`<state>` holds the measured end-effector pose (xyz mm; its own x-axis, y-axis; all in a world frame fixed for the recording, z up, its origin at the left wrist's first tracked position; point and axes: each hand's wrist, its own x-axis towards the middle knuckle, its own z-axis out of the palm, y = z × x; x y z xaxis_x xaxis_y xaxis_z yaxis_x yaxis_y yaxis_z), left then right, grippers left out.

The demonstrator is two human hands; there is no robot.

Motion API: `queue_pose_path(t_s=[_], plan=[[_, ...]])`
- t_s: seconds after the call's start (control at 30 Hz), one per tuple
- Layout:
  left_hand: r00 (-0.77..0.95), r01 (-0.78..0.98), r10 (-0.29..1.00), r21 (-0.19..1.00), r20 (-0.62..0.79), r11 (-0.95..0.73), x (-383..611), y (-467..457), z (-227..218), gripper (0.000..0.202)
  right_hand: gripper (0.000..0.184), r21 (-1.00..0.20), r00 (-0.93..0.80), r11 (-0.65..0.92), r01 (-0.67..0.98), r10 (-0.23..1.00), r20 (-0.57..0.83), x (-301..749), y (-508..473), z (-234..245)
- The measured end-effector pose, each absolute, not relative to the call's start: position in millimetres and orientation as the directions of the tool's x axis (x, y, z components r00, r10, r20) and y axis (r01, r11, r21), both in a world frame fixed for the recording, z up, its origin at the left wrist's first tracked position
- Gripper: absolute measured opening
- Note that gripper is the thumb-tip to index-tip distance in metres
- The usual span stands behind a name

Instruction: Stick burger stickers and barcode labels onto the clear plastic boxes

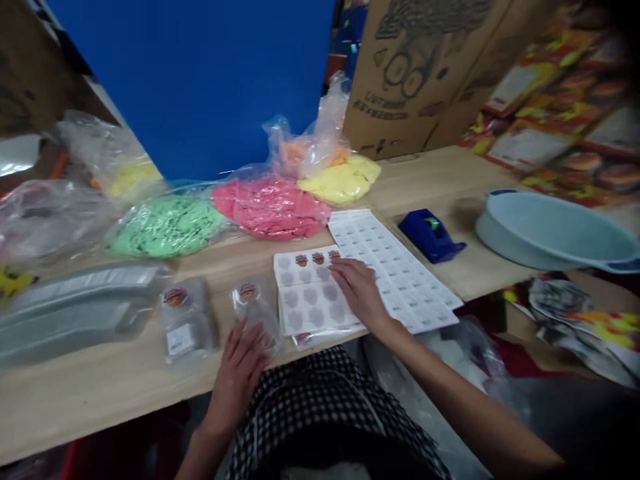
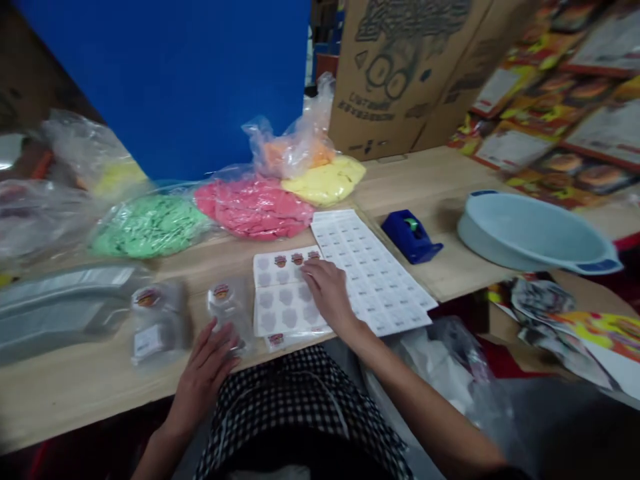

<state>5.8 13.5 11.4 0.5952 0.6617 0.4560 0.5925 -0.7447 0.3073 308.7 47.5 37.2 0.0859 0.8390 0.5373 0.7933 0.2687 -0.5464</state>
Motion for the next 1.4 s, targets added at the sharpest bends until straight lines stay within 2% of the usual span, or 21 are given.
queue_pose_path(t_s=[0.07,0.1,0.17,0.2,0.23,0.27,0.3,0.33,0.4,0.5,0.67,0.83,0.97,1.13,1.4], plan=[[0.553,0.584,0.637,0.296,0.537,-0.756,12,9,19,0.038,0.019,-0.51,0.168,0.166,0.844,0.822,0.544,349,4,30],[0.518,0.563,0.636,0.332,0.572,-0.757,19,5,23,0.038,0.019,-0.484,0.194,0.112,0.868,0.821,0.537,367,-17,24],[0.46,0.482,0.701,0.51,0.545,-0.713,42,-6,31,0.03,0.019,-0.42,0.21,0.033,0.907,0.829,0.518,397,-54,11],[0.473,0.425,0.759,0.638,0.448,-0.642,59,-13,34,0.022,0.02,-0.387,0.2,0.013,0.922,0.839,0.506,408,-68,4],[0.52,0.37,0.804,0.772,0.289,-0.517,78,-20,35,0.017,0.021,-0.357,0.184,0.006,0.934,0.848,0.497,416,-80,-2],[0.588,0.331,0.805,0.884,0.08,-0.33,99,-26,34,0.016,0.022,-0.33,0.163,0.008,0.944,0.858,0.486,422,-88,-8],[0.665,0.316,0.733,0.943,-0.144,-0.102,121,-31,32,0.021,0.024,-0.307,0.138,0.016,0.952,0.869,0.474,426,-95,-12],[0.713,0.309,0.62,0.941,-0.327,0.141,144,-35,28,0.026,0.026,-0.285,0.108,0.031,0.958,0.881,0.46,428,-99,-16],[0.689,0.264,0.495,0.819,-0.53,0.51,187,-40,15,0.036,0.031,-0.246,0.04,0.074,0.966,0.903,0.429,429,-104,-21],[0.668,0.116,0.459,0.692,-0.585,0.713,235,-40,-2,0.039,0.037,-0.209,-0.054,0.151,0.966,0.91,0.41,431,-108,-25],[0.69,0.004,0.441,0.613,-0.574,0.79,267,-43,-7,0.039,0.036,-0.23,-0.088,0.211,0.95,0.887,0.454,439,-115,-30],[0.65,-0.084,0.493,0.59,-0.579,0.803,274,-43,0,0.033,0.033,-0.22,-0.108,0.237,0.946,0.873,0.475,446,-114,-30],[0.604,-0.094,0.491,0.555,-0.628,0.826,277,-42,2,0.037,0.034,-0.196,-0.157,0.271,0.942,0.875,0.458,450,-110,-30],[0.635,-0.056,0.486,0.592,-0.601,0.804,273,-45,2,0.027,0.035,-0.214,-0.165,0.302,0.929,0.855,0.493,454,-104,-34],[0.607,-0.087,0.534,0.619,-0.589,0.781,269,-40,3,0.028,0.038,-0.271,-0.199,0.371,0.888,0.843,0.5,455,-98,-38]])
